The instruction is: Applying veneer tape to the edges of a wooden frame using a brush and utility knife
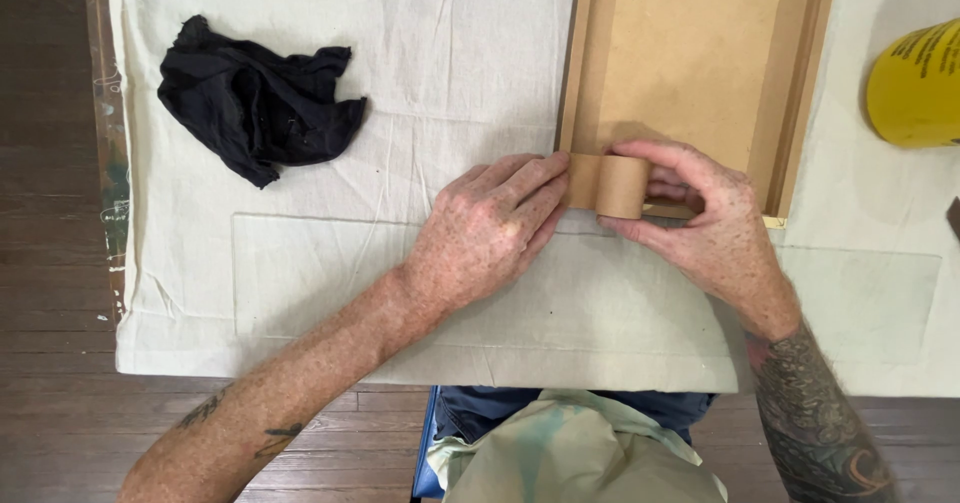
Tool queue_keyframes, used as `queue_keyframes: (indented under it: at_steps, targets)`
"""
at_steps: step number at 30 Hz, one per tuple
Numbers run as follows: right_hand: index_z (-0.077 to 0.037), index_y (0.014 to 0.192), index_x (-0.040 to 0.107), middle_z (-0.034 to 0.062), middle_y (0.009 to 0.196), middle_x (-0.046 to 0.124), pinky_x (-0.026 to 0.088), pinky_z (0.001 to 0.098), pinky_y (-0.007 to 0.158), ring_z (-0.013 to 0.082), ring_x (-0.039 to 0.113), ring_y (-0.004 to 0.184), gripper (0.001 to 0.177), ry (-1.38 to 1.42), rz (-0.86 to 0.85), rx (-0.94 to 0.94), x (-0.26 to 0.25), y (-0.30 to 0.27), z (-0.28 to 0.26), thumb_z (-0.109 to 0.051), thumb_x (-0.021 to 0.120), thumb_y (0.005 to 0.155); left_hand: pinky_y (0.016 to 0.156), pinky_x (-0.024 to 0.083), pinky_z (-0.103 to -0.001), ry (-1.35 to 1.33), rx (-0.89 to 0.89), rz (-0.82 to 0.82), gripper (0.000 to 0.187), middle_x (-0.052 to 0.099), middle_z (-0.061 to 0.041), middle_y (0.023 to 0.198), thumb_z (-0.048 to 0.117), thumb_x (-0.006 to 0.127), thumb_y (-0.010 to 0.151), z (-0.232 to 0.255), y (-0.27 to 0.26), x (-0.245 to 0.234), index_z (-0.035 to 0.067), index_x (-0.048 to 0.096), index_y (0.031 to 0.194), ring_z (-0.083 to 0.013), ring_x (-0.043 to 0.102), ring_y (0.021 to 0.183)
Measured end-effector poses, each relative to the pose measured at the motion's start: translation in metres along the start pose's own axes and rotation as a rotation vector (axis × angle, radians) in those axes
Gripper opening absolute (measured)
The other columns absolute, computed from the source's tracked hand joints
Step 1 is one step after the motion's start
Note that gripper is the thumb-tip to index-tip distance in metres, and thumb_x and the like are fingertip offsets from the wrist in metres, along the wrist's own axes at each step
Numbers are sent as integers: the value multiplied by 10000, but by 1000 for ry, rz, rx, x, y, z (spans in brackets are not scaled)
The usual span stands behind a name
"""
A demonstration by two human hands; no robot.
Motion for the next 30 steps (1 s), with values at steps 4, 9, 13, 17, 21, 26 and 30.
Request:
queue_keyframes:
  at_steps: [4, 9, 13, 17, 21, 26, 30]
  targets:
    - [-48, 1353, 604, 140, 1386, 644, 577, 328, 1047, 227, 671, 1206, 616, -17, 14, -18, -5, -3, -3, -95, 855, 792, 843, 594, -403, -5, -14, 22, 155, 695, -110, 1238, 89, 674, 1019, 1, 2, -1, -16, 727, 1121, -290, 701, 1008]
    - [-32, 1328, 560, 175, 1351, 668, 581, 341, 1013, 267, 701, 1122, 650, -68, 40, 60, -24, -15, 8, -77, 866, 756, 841, 597, -378, -25, -43, 13, 133, 700, -85, 1244, 90, 668, 1026, 3, 5, -4, 11, 727, 1116, -276, 715, 1005]
    - [-16, 1372, 513, 156, 1392, 633, 510, 352, 1131, 248, 629, 1244, 631, -56, 52, -9, -48, -31, 11, -14, 807, 814, 861, 600, -360, -50, -34, 18, 131, 702, -79, 1255, 81, 673, 1028, 7, 5, -9, 10, 731, 1122, -265, 720, 1009]
    - [-13, 1394, 563, 171, 1384, 648, 523, 371, 1079, 271, 611, 1288, 586, -165, 79, -88, -83, -52, 24, -29, 792, 855, 861, 594, -370, -44, -32, -12, 152, 716, -88, 1264, 125, 700, 1024, 10, 9, -10, 31, 741, 1135, -266, 723, 1012]
    - [-18, 1425, 548, 173, 1406, 635, 544, 404, 1044, 309, 599, 1307, 615, -241, 72, -119, -111, -71, 44, -35, 783, 857, 802, 603, -334, 42, -17, -4, 135, 736, -63, 1243, 98, 753, 1004, 14, 12, -11, 39, 761, 1125, -244, 739, 980]
    - [-8, 1433, 534, 186, 1428, 619, 563, 396, 1078, 303, 618, 1306, 588, -231, 68, -122, -137, -85, 56, -30, 761, 892, 819, 607, -319, 42, -6, 0, 137, 743, -70, 1241, 89, 782, 1002, 17, 14, -10, 35, 765, 1127, -229, 751, 1004]
    - [-10, 1461, 508, 189, 1466, 590, 593, 388, 1050, 304, 618, 1299, 606, -227, 38, -146, -144, -90, 72, -48, 754, 908, 830, 608, -329, 16, -49, -17, 147, 739, -74, 1249, 65, 776, 1001, 17, 14, -9, 48, 752, 1146, -233, 750, 1042]
Point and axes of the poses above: each hand's wrist, its own y-axis towards the middle knuckle, its own x-axis out of the palm, z = x × y, the point moved 5 cm from there along y, towards the middle knuckle
